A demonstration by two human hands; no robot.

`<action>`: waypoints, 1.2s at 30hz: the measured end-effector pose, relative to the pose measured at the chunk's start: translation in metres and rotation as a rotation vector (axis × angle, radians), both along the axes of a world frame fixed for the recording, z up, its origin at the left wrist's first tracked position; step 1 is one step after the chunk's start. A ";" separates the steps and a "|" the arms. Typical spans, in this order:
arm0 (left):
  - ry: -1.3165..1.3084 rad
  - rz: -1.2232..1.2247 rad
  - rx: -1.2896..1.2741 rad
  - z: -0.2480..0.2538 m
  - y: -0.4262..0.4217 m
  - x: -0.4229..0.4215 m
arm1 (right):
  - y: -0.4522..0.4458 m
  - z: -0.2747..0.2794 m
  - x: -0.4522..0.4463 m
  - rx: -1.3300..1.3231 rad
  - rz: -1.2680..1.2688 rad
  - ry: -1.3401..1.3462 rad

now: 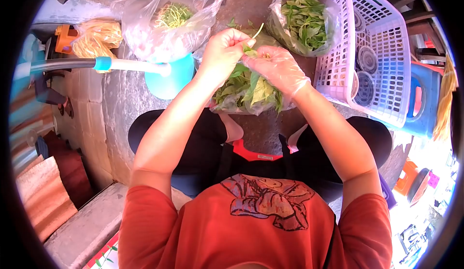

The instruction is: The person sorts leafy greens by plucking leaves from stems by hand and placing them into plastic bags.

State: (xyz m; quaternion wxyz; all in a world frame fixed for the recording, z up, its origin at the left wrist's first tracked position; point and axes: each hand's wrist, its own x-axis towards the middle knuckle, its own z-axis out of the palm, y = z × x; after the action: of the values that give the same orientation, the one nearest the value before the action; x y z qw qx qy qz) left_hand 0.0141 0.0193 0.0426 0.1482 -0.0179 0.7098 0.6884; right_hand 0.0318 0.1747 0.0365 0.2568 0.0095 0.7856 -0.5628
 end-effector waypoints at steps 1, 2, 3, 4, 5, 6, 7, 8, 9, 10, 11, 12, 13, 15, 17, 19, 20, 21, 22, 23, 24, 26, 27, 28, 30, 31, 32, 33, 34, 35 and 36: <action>0.009 0.003 -0.030 0.001 0.000 0.001 | 0.000 -0.004 0.000 -0.061 -0.009 -0.017; 0.015 0.006 0.009 0.000 0.000 0.001 | 0.000 -0.008 0.000 -0.123 -0.020 -0.034; 0.022 0.009 0.048 -0.002 0.000 0.001 | 0.000 -0.011 0.000 -0.185 -0.030 -0.050; 0.029 0.012 0.087 -0.003 0.000 0.001 | -0.001 -0.014 0.001 -0.241 -0.047 -0.060; 0.024 0.026 0.106 -0.002 0.001 0.002 | -0.003 -0.016 0.002 -0.297 -0.064 -0.070; 0.019 0.040 0.125 0.002 0.003 0.004 | -0.005 -0.017 0.003 -0.354 -0.081 -0.080; 0.014 0.054 0.144 0.005 0.005 0.005 | -0.006 -0.015 0.004 -0.406 -0.104 -0.118; 0.004 0.073 0.169 0.003 0.005 0.005 | -0.008 -0.012 0.006 -0.459 -0.128 -0.155; -0.006 0.091 0.194 0.001 0.006 0.005 | -0.009 -0.010 0.006 -0.511 -0.153 -0.193; -0.016 0.109 0.221 -0.001 0.006 0.004 | -0.009 -0.009 0.006 -0.464 -0.147 -0.151; -0.047 0.184 0.265 -0.003 0.004 0.002 | -0.008 -0.007 0.005 -0.414 -0.144 -0.106; -0.079 0.256 0.313 -0.005 -0.001 -0.002 | -0.006 -0.005 0.003 -0.361 -0.142 -0.059; -0.111 0.328 0.363 -0.005 -0.006 -0.007 | -0.002 -0.001 -0.001 -0.368 -0.119 -0.023; -0.162 0.406 0.459 0.001 -0.021 -0.020 | 0.012 0.009 -0.013 -0.377 -0.070 0.052; -0.145 0.453 0.506 0.003 -0.041 -0.035 | 0.031 0.014 -0.043 -0.242 -0.316 0.042; -0.103 0.512 0.519 0.013 -0.054 -0.045 | 0.066 -0.004 -0.087 -0.207 -0.498 -0.018; -0.105 0.582 0.514 0.012 -0.061 -0.050 | 0.090 -0.032 -0.119 -0.267 -0.596 -0.053; -0.108 0.649 0.509 0.011 -0.069 -0.058 | 0.106 -0.041 -0.139 -0.345 -0.592 -0.150; -0.113 0.714 0.501 0.011 -0.078 -0.067 | 0.110 -0.043 -0.148 -0.494 -0.647 -0.236; -0.100 0.766 0.476 0.006 -0.089 -0.076 | 0.116 -0.045 -0.156 -0.292 -0.616 -0.229; -0.084 0.757 0.501 0.000 -0.101 -0.086 | 0.120 -0.045 -0.161 -0.092 -0.583 -0.222; -0.050 0.743 0.561 -0.014 -0.126 -0.105 | 0.132 -0.046 -0.173 0.026 -0.510 -0.237; -0.047 0.781 0.552 -0.019 -0.134 -0.113 | 0.133 -0.045 -0.178 0.089 -0.471 -0.244; -0.048 0.801 0.592 -0.031 -0.144 -0.122 | 0.129 -0.033 -0.179 0.144 -0.429 -0.257; -0.060 0.841 0.656 -0.051 -0.164 -0.134 | 0.123 -0.011 -0.177 0.245 -0.343 -0.300; -0.086 0.874 0.654 -0.056 -0.168 -0.137 | 0.126 -0.012 -0.179 0.258 -0.267 -0.232; -0.111 0.902 0.654 -0.061 -0.170 -0.142 | 0.130 -0.010 -0.181 0.358 -0.189 -0.183; -0.138 0.928 0.654 -0.066 -0.169 -0.146 | 0.126 0.003 -0.178 0.456 -0.113 -0.134; -0.168 0.958 0.613 -0.067 -0.166 -0.149 | 0.119 0.017 -0.172 0.549 -0.036 -0.088; -0.197 0.989 0.567 -0.066 -0.163 -0.151 | 0.102 0.034 -0.165 0.697 0.002 -0.045; -0.225 1.022 0.518 -0.065 -0.160 -0.150 | 0.109 0.030 -0.166 0.916 0.240 0.192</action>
State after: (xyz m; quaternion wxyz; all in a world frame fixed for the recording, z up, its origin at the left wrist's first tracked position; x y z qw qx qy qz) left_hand -0.1363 -0.1410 -0.0227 -0.1286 -0.3942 0.3997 0.8175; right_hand -0.1339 0.2832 0.0666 0.2158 -0.0210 0.9683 -0.1238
